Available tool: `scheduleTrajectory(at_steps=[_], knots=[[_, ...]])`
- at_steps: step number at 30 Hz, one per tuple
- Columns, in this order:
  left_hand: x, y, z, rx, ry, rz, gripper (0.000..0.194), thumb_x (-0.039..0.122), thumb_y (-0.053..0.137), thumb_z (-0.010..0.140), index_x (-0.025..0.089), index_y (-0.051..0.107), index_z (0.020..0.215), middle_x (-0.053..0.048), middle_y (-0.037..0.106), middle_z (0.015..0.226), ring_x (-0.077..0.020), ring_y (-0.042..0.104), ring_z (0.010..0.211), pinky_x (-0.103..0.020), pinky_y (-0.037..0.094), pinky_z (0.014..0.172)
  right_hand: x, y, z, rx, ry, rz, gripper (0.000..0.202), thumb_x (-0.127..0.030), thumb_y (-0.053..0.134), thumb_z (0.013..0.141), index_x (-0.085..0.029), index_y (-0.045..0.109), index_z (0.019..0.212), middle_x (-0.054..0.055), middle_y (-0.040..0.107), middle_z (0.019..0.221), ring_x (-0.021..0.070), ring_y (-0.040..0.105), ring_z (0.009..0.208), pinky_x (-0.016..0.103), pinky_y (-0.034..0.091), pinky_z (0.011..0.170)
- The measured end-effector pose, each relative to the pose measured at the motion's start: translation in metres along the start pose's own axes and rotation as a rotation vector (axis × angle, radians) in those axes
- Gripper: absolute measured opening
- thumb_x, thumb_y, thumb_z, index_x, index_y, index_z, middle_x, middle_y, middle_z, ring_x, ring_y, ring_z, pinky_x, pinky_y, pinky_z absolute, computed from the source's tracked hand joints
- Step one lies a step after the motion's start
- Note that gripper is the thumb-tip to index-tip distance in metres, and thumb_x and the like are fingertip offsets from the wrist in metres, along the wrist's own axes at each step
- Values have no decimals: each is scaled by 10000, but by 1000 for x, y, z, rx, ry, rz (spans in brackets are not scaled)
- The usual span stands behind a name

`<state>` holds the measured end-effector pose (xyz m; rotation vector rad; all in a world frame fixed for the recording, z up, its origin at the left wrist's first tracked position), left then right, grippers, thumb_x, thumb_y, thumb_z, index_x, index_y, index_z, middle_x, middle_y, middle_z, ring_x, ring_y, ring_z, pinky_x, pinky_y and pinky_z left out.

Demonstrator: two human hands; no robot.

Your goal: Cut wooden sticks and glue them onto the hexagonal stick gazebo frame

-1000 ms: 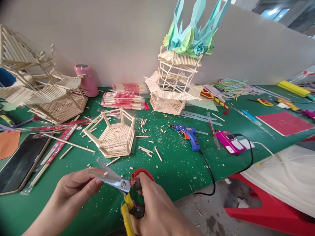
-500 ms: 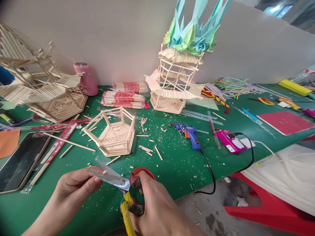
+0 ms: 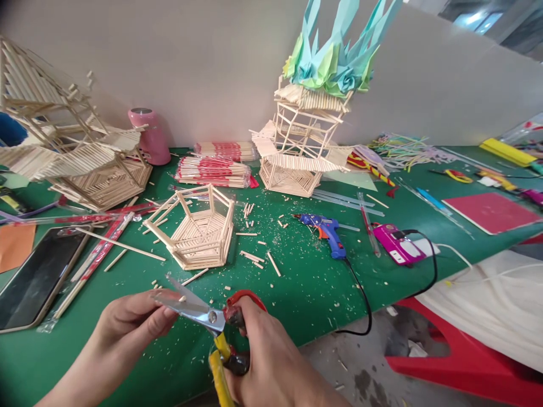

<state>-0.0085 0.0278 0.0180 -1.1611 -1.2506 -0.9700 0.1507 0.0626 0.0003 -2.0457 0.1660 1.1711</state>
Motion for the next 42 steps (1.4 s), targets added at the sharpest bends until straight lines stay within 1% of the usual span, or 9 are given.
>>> scheduleTrajectory(at_steps=[5, 11, 14, 17, 20, 27, 32, 38, 42], knots=[[-2, 6, 4, -105, -93, -62, 298, 350, 528, 806, 155, 663, 626, 31, 407, 496, -80, 317, 468, -173, 279, 401, -6, 3, 0, -28, 23, -9, 261, -119, 550, 628, -215, 389, 809, -33, 493, 689, 106, 458, 583, 214, 355, 507], [30, -1, -2, 155, 234, 282, 189, 197, 545, 775, 151, 650, 624, 13, 516, 499, -88, 423, 459, -178, 354, 440, -4, 4, 1, 17, 25, 52, 264, -130, 540, 665, -214, 382, 859, -29, 504, 728, 118, 495, 649, 228, 407, 589], [16, 1, 0, 46, 111, 159, 219, 250, 537, 801, 159, 671, 654, 2, 539, 530, -94, 404, 481, -189, 339, 441, -4, 0, 0, 34, 16, 14, 321, -128, 544, 664, -211, 396, 936, -7, 528, 807, 143, 527, 744, 269, 431, 696], [-4, 5, 2, -109, -91, -50, 278, 353, 544, 807, 157, 695, 680, 11, 473, 510, -89, 314, 482, -198, 275, 417, -4, 3, -1, -23, 19, 11, 262, -126, 537, 658, -213, 398, 862, -22, 509, 751, 124, 497, 659, 236, 418, 600], [-12, 8, 2, -162, -182, -144, 317, 407, 557, 795, 150, 708, 689, 23, 413, 486, -83, 261, 471, -201, 230, 401, -2, 5, -1, -53, 43, 22, 247, -108, 527, 642, -213, 392, 820, -41, 471, 690, 105, 447, 591, 212, 373, 513], [15, 1, 2, -54, -3, 95, 232, 318, 530, 829, 194, 726, 821, -11, 606, 612, -127, 497, 568, -206, 407, 513, -1, 0, 2, 31, 95, 52, 255, -150, 562, 641, -218, 401, 827, -30, 446, 727, 110, 450, 621, 201, 399, 518], [19, 0, 2, -35, 29, 208, 243, 309, 507, 840, 186, 716, 829, -11, 616, 627, -143, 541, 596, -214, 439, 551, -2, -13, 3, 209, 114, 0, 437, -110, 591, 571, -214, 440, 968, 36, 552, 902, 178, 531, 818, 273, 447, 724], [20, -3, 4, 24, 24, 198, 244, 349, 525, 819, 202, 716, 778, -7, 586, 599, -130, 462, 555, -212, 404, 522, 4, -3, 11, 8, 124, 40, 304, -147, 591, 591, -201, 456, 859, 2, 538, 777, 122, 479, 643, 210, 413, 550], [18, 1, 4, -80, -79, 17, 269, 420, 575, 778, 206, 737, 754, -13, 540, 555, -114, 378, 507, -213, 344, 458, 12, -3, 3, -29, 168, 85, 533, -198, 674, 573, -216, 468, 1064, 63, 572, 995, 220, 535, 911, 287, 452, 742]])
Point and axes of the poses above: each hand's wrist, its own z-axis towards the middle knuckle, its own y-axis out of the palm, x = y × z, the point moved 8 cm from there along z, towards the middle knuckle
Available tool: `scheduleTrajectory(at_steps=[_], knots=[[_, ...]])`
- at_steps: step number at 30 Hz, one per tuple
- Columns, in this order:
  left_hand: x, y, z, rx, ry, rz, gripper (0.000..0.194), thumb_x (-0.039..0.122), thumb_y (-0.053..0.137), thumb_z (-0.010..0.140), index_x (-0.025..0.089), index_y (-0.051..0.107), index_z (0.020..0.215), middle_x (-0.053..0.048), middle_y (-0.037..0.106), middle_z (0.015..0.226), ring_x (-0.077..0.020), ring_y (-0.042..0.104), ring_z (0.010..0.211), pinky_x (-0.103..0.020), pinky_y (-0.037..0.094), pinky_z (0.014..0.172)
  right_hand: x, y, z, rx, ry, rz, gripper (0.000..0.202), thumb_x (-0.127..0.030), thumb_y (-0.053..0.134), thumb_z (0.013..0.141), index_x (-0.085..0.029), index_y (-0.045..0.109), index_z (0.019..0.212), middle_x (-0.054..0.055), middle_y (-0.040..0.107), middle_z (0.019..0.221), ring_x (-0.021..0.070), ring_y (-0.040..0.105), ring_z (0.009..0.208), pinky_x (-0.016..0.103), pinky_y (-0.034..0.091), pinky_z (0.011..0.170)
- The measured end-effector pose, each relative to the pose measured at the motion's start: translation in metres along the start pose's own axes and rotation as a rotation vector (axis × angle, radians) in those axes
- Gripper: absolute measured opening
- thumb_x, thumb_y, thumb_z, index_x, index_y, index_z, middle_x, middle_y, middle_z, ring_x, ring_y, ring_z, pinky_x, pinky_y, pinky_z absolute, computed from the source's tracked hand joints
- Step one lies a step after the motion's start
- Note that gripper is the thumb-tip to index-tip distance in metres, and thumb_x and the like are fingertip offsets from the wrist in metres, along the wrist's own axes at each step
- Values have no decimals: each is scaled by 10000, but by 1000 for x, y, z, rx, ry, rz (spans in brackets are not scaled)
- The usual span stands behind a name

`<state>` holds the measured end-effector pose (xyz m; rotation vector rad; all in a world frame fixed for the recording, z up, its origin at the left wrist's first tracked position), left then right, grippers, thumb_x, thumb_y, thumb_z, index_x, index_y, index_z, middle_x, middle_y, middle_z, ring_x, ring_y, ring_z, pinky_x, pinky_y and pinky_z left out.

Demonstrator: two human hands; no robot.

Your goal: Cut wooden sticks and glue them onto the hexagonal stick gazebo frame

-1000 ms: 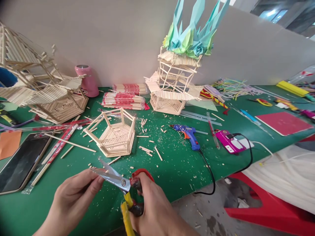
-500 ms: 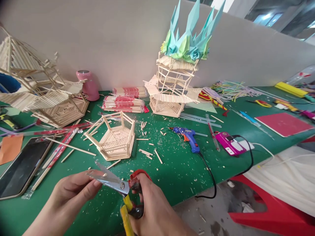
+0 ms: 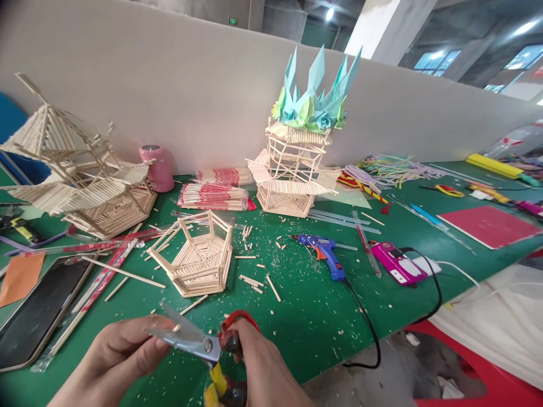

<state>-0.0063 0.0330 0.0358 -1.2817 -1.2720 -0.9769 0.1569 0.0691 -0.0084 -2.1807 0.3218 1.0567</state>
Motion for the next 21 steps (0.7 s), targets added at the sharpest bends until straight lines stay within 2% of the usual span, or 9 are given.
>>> scheduleTrajectory(at_steps=[3, 6, 8, 10, 12, 14, 17, 19, 21], knots=[[-9, -1, -1, -35, -103, -173, 336, 514, 619, 715, 202, 743, 707, -3, 479, 502, -98, 315, 477, -205, 289, 413, 4, 0, -7, -16, 20, 0, 689, -278, 695, 589, -226, 419, 1218, 130, 525, 1180, 299, 493, 1074, 381, 423, 877], [-12, 3, 0, -104, -100, -226, 365, 541, 597, 721, 204, 734, 726, 14, 445, 490, -84, 299, 448, -192, 261, 389, 1, 1, -7, -10, 9, -19, 578, -247, 650, 605, -206, 470, 1153, 130, 568, 1114, 296, 532, 1027, 383, 439, 858], [-12, 4, 1, -96, -59, -104, 347, 488, 545, 782, 190, 713, 718, 13, 456, 496, -90, 337, 454, -191, 289, 401, -1, 4, -4, -25, 16, -25, 491, -181, 616, 573, -191, 493, 1047, 100, 605, 985, 264, 576, 919, 348, 472, 776], [-6, 1, 2, -9, 24, 113, 307, 396, 509, 826, 177, 682, 698, 0, 506, 523, -107, 411, 490, -199, 355, 448, -5, 4, 0, -21, 15, -27, 437, -134, 581, 556, -183, 477, 977, 74, 610, 894, 226, 591, 823, 302, 479, 696], [5, -1, 2, 102, 144, 302, 247, 304, 505, 830, 174, 659, 689, -15, 569, 572, -119, 473, 521, -204, 403, 495, -11, 1, 2, 16, -6, -41, 396, -117, 558, 577, -186, 457, 954, 63, 603, 872, 203, 586, 799, 278, 468, 674], [16, -2, 0, 165, 249, 377, 215, 248, 512, 816, 177, 652, 670, -13, 590, 574, -117, 494, 506, -197, 415, 493, -16, -4, 1, 73, -36, -61, 375, -113, 559, 593, -196, 442, 940, 54, 595, 880, 191, 578, 802, 273, 456, 690], [20, 1, 2, 96, 280, 287, 227, 235, 509, 813, 178, 666, 660, -13, 605, 562, -123, 524, 503, -194, 432, 484, -24, -7, -3, 91, -76, -92, 333, -108, 565, 589, -210, 429, 875, 25, 576, 822, 167, 560, 744, 253, 439, 650], [15, 3, 4, 28, 218, 204, 236, 256, 502, 824, 176, 679, 690, -16, 613, 575, -132, 538, 525, -198, 436, 483, -27, -4, -4, 42, -75, -94, 294, -104, 550, 596, -213, 424, 838, 1, 552, 752, 142, 532, 662, 232, 420, 578], [11, 2, 5, 25, 170, 188, 254, 274, 497, 833, 167, 673, 683, -13, 596, 565, -125, 514, 513, -194, 418, 465, -28, 2, -4, -32, -71, -62, 272, -94, 528, 609, -211, 421, 829, -14, 540, 714, 123, 511, 607, 215, 401, 528]])
Point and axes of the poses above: each hand's wrist, its own z-axis towards the middle knuckle, its own y-axis out of the palm, x = y × z, the point moved 8 cm from there along z, towards the middle knuckle
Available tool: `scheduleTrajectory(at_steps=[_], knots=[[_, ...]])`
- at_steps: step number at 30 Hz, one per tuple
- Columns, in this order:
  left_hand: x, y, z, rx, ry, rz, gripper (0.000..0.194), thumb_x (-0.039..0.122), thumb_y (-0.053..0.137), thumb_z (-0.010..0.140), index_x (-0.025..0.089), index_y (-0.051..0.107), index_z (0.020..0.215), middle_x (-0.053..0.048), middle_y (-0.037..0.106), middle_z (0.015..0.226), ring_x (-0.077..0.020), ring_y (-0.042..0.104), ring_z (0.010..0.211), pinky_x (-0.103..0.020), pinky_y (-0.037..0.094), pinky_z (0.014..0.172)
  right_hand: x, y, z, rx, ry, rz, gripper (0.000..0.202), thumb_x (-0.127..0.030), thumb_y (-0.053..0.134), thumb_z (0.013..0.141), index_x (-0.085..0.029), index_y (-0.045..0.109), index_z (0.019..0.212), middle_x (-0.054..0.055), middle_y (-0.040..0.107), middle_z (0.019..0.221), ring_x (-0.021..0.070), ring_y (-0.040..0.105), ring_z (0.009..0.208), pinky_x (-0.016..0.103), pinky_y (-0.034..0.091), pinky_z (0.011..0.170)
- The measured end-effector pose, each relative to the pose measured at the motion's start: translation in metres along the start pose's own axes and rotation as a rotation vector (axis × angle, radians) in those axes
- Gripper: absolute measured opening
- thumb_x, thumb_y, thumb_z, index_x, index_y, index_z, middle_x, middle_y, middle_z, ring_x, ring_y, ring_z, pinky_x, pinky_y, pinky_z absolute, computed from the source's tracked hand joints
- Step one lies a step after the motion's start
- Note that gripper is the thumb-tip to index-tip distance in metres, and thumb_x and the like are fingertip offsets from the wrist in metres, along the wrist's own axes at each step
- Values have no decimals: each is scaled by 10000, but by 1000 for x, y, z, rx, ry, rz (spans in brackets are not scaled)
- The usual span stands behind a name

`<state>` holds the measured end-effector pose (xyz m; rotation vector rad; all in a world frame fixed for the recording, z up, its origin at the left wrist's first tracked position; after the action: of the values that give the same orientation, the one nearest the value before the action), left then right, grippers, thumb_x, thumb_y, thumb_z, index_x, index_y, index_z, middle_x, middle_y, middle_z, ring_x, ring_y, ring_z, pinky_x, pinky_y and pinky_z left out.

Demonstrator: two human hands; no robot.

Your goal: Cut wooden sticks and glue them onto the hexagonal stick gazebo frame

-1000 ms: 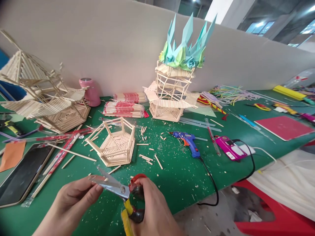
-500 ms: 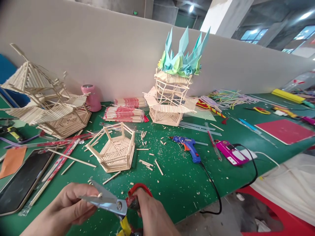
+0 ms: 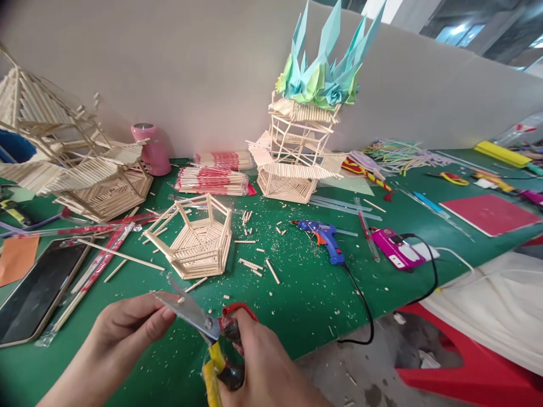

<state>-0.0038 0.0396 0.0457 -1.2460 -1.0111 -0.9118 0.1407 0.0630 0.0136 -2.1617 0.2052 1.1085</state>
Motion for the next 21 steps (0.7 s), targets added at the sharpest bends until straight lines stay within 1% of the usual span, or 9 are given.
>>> scheduleTrajectory(at_steps=[2, 5, 8, 10, 12, 14, 16, 19, 21], knots=[[0, -2, -1, 48, 6, 54, 249, 271, 506, 828, 159, 656, 663, 1, 560, 537, -108, 471, 487, -183, 394, 446, 1, 1, 0, -7, 8, 14, 268, -90, 514, 623, -211, 418, 842, -12, 542, 720, 125, 516, 616, 215, 403, 530], [5, -3, -4, 124, 73, 143, 214, 232, 516, 820, 165, 653, 670, 17, 541, 525, -95, 450, 471, -166, 377, 433, 6, -3, -2, 71, 31, -31, 282, -111, 534, 631, -213, 423, 869, 5, 552, 762, 152, 541, 682, 245, 430, 588], [6, -4, -8, 187, 128, 181, 170, 187, 527, 810, 185, 681, 737, 15, 585, 565, -104, 511, 503, -167, 415, 475, 6, -8, -4, 166, 17, -57, 365, -132, 590, 611, -214, 434, 930, 28, 575, 840, 177, 558, 765, 275, 445, 670], [5, -6, -11, 222, 145, 188, 154, 169, 539, 801, 193, 690, 792, 12, 616, 600, -115, 554, 543, -172, 445, 518, 7, -8, -4, 187, 24, -49, 396, -151, 616, 597, -222, 431, 940, 17, 574, 844, 169, 552, 746, 268, 443, 655], [3, -6, -13, 226, 140, 174, 162, 163, 533, 805, 196, 690, 830, 13, 635, 624, -113, 569, 556, -167, 454, 528, 8, -5, -3, 145, 45, -14, 412, -167, 634, 582, -230, 422, 930, -4, 559, 821, 147, 534, 698, 247, 439, 618], [1, -5, -14, 205, 125, 154, 173, 167, 521, 817, 194, 689, 842, 17, 640, 630, -100, 559, 538, -156, 451, 518, 9, -2, -2, 87, 53, 33, 448, -161, 649, 563, -233, 410, 935, -17, 547, 821, 136, 523, 699, 233, 438, 627], [-1, -3, -14, 179, 112, 141, 179, 178, 513, 826, 192, 691, 830, 20, 638, 623, -95, 553, 534, -150, 451, 516, 9, -1, -1, 38, 49, 69, 459, -157, 660, 556, -233, 400, 926, -26, 528, 814, 133, 515, 716, 225, 436, 642], [-6, -4, -13, 162, 73, 121, 181, 214, 517, 832, 187, 692, 795, 11, 647, 646, -103, 560, 555, -158, 458, 525, 9, 2, -2, -49, 45, 142, 450, -147, 654, 565, -229, 402, 929, -54, 471, 739, 103, 474, 636, 196, 422, 577], [-12, -6, -12, 166, 25, 98, 183, 244, 517, 838, 189, 688, 807, 7, 648, 653, -115, 570, 571, -166, 461, 514, 9, 2, -3, -55, 59, 168, 468, -140, 653, 563, -221, 421, 961, -45, 474, 751, 108, 485, 650, 197, 432, 586]])
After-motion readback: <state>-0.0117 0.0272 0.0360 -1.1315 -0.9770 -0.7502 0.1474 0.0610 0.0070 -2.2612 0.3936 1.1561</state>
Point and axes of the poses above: each hand's wrist, its own z-axis towards the middle knuckle, its own y-axis out of the palm, x = y × z, the point moved 8 cm from there along z, towards the middle knuckle
